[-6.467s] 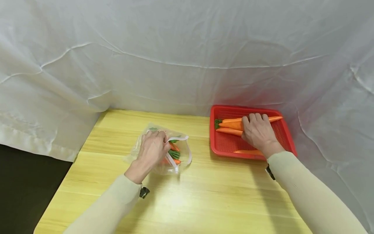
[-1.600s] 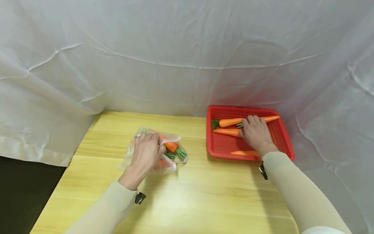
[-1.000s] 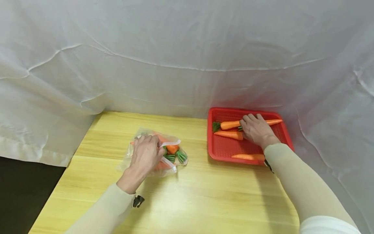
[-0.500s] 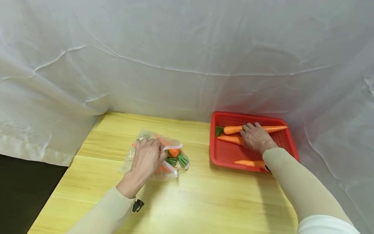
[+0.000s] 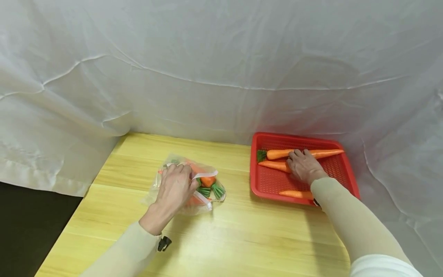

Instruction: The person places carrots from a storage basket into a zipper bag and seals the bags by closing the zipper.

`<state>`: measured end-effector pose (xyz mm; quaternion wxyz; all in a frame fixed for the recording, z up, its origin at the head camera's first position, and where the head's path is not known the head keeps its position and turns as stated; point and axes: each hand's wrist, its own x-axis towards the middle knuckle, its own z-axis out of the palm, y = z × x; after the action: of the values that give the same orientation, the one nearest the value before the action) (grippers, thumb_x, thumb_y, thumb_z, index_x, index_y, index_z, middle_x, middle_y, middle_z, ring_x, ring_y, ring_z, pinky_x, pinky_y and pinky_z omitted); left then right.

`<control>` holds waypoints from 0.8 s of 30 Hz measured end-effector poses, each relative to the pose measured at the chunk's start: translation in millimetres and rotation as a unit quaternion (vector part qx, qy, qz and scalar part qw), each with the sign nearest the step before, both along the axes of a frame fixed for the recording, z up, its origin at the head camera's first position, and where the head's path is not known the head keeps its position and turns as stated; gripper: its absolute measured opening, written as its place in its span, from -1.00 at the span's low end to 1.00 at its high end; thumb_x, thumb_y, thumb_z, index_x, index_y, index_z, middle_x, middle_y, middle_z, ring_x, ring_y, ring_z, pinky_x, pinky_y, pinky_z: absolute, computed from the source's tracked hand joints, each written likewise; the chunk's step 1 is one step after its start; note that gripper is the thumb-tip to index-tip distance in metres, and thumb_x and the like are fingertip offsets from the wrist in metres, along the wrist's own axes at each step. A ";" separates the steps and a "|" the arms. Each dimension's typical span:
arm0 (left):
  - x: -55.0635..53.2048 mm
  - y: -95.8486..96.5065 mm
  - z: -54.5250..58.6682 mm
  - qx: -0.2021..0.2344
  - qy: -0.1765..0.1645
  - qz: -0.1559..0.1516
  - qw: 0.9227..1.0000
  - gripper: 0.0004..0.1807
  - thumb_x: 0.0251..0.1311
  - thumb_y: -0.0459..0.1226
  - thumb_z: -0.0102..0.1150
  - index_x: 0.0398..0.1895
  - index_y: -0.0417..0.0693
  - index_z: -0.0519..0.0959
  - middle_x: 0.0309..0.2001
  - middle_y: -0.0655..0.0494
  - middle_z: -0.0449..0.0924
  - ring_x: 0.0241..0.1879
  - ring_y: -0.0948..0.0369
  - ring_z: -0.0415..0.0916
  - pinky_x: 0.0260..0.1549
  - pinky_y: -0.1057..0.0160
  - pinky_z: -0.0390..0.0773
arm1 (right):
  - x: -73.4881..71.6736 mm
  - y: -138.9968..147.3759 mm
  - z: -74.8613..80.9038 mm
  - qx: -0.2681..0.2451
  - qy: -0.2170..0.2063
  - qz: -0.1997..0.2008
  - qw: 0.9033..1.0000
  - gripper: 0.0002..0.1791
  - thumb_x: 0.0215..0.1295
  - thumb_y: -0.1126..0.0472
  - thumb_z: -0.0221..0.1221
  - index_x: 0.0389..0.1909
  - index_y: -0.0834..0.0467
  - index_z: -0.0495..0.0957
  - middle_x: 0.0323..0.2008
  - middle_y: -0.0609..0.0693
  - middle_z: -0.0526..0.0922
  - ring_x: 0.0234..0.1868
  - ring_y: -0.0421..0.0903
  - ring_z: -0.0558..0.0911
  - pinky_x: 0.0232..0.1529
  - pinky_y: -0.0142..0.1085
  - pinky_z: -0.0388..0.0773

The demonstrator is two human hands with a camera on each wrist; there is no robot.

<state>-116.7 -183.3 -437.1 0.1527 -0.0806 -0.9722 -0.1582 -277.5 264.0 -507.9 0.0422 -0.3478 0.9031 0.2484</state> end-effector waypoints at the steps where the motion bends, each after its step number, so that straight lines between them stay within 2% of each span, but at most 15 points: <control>1: -0.6 0.4 0.0 -0.001 -0.001 -0.001 1.000 -0.77 0.10 -0.31 0.37 -0.51 -0.01 0.45 -0.52 0.15 0.37 -0.38 0.08 0.30 -0.24 0.12 0.29 | 1.0 0.7 -0.6 0.000 -0.001 -0.004 1.000 -0.62 0.37 0.00 0.35 -0.01 0.20 0.59 0.05 0.24 0.48 0.04 0.25 0.44 0.02 0.15 0.45; 5: -1.7 2.1 -0.1 -0.001 0.000 -0.005 1.000 -0.79 0.10 -0.31 0.37 -0.49 -0.02 0.47 -0.51 0.15 0.39 -0.37 0.07 0.31 -0.22 0.11 0.30 | 6.6 2.9 -1.9 -0.005 -0.003 -0.020 1.000 -0.75 0.41 0.24 0.30 0.04 0.22 0.60 0.14 0.26 0.50 0.13 0.28 0.46 0.07 0.18 0.48; 8: -2.0 2.3 -0.2 -0.003 0.008 -0.008 1.000 -0.79 0.08 -0.31 0.37 -0.50 -0.02 0.48 -0.52 0.16 0.39 -0.38 0.08 0.30 -0.23 0.12 0.28 | 10.3 3.8 -3.3 -0.016 -0.010 -0.037 0.999 -0.70 0.41 0.37 0.25 0.13 0.26 0.58 0.21 0.27 0.50 0.21 0.30 0.45 0.15 0.24 0.47; 12: -3.4 2.3 -0.3 -0.006 0.012 -0.011 1.000 -0.81 0.08 -0.30 0.37 -0.49 -0.03 0.49 -0.52 0.16 0.40 -0.39 0.07 0.29 -0.23 0.13 0.28 | 11.4 5.1 -4.1 -0.057 -0.011 -0.060 0.997 -0.60 0.39 0.21 0.31 0.14 0.30 0.53 0.16 0.30 0.52 0.20 0.34 0.46 0.17 0.30 0.43; 15: -4.9 1.3 0.5 -0.006 0.006 -0.013 1.000 -0.83 0.10 -0.30 0.37 -0.47 -0.03 0.52 -0.51 0.16 0.43 -0.39 0.07 0.31 -0.22 0.12 0.29 | 10.2 4.7 -2.0 -0.092 0.002 -0.068 0.993 -0.45 0.26 0.04 0.42 0.08 0.31 0.48 0.07 0.29 0.53 0.14 0.34 0.47 0.14 0.30 0.42; 19: -7.5 -0.9 2.1 -0.001 -0.011 -0.009 1.000 -0.85 0.13 -0.30 0.36 -0.45 -0.02 0.53 -0.50 0.16 0.45 -0.38 0.07 0.33 -0.23 0.13 0.29 | 9.4 0.7 4.8 -0.118 0.017 -0.073 0.990 -0.35 0.16 -0.04 0.49 0.01 0.29 0.40 -0.01 0.27 0.52 0.08 0.34 0.46 0.07 0.27 0.41; 24: -12.4 -2.9 2.1 0.012 -0.027 -0.006 1.000 -0.85 0.13 -0.32 0.32 -0.46 -0.02 0.51 -0.50 0.14 0.44 -0.37 0.06 0.33 -0.24 0.12 0.28 | 10.5 -6.2 13.4 -0.129 0.033 -0.084 0.988 -0.32 0.14 -0.05 0.51 -0.01 0.26 0.35 -0.07 0.24 0.51 0.05 0.33 0.46 0.02 0.22 0.40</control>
<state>-129.1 -186.2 -435.0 0.1268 -0.0800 -0.9734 -0.1730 -266.9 257.8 -494.5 -0.0120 -0.2651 0.9544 0.1366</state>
